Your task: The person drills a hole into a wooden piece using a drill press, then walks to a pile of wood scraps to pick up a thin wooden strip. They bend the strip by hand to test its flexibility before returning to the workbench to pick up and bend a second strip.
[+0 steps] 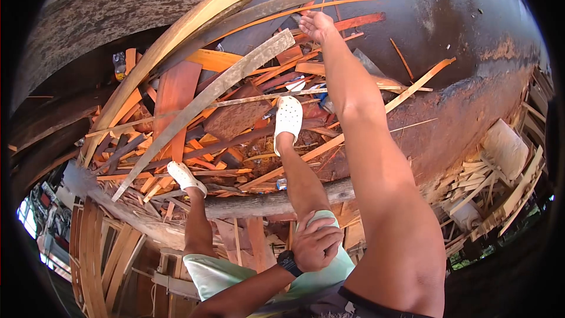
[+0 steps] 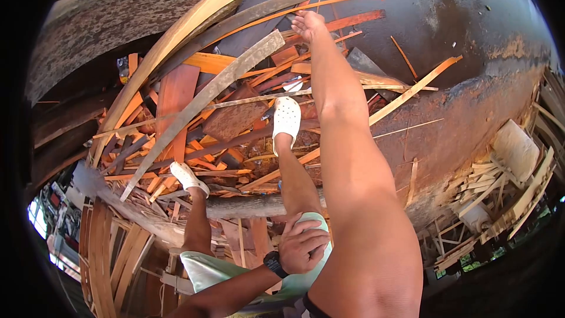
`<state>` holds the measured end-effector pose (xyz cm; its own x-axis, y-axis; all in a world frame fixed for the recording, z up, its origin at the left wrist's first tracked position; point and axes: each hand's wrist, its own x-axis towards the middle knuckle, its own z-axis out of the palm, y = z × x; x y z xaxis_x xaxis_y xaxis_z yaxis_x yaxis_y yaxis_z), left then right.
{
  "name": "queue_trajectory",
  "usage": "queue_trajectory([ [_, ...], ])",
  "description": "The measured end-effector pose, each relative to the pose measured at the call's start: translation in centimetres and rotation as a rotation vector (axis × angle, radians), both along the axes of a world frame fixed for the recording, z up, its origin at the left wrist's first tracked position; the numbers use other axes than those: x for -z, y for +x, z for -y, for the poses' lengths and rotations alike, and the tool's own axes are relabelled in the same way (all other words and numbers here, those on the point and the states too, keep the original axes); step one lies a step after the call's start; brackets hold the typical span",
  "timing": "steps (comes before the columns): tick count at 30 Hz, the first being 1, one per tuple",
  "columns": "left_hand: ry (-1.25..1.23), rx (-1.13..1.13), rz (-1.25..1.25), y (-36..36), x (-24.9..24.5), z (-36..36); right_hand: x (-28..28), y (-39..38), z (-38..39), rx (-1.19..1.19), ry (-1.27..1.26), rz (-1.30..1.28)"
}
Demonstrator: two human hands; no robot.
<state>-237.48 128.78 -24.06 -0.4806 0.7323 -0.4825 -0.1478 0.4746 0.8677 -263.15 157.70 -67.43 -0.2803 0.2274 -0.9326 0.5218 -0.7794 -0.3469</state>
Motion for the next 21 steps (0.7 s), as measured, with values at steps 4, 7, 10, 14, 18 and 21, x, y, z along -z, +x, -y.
queue_trajectory([
  [4,0.054,-0.024,-0.017,-0.3,1.0,-0.7,2.9,0.0,2.7,0.235,-0.136,-0.163],
  [7,0.035,-0.096,-0.026,0.4,1.2,-0.3,3.9,-0.9,4.7,0.374,-0.105,-0.228],
  [10,0.037,-0.067,0.001,0.0,0.8,0.1,3.5,-1.0,5.1,0.327,-0.090,-0.245],
  [14,0.042,-0.059,-0.039,0.1,0.3,0.4,0.3,-1.7,5.4,0.212,0.007,-0.227],
  [18,0.038,-0.043,-0.043,0.6,-0.1,1.1,-4.3,-1.0,4.8,0.055,0.177,-0.295],
  [21,0.034,-0.050,-0.055,0.7,0.0,1.6,-8.7,-0.9,3.6,0.117,0.262,-0.403],
])
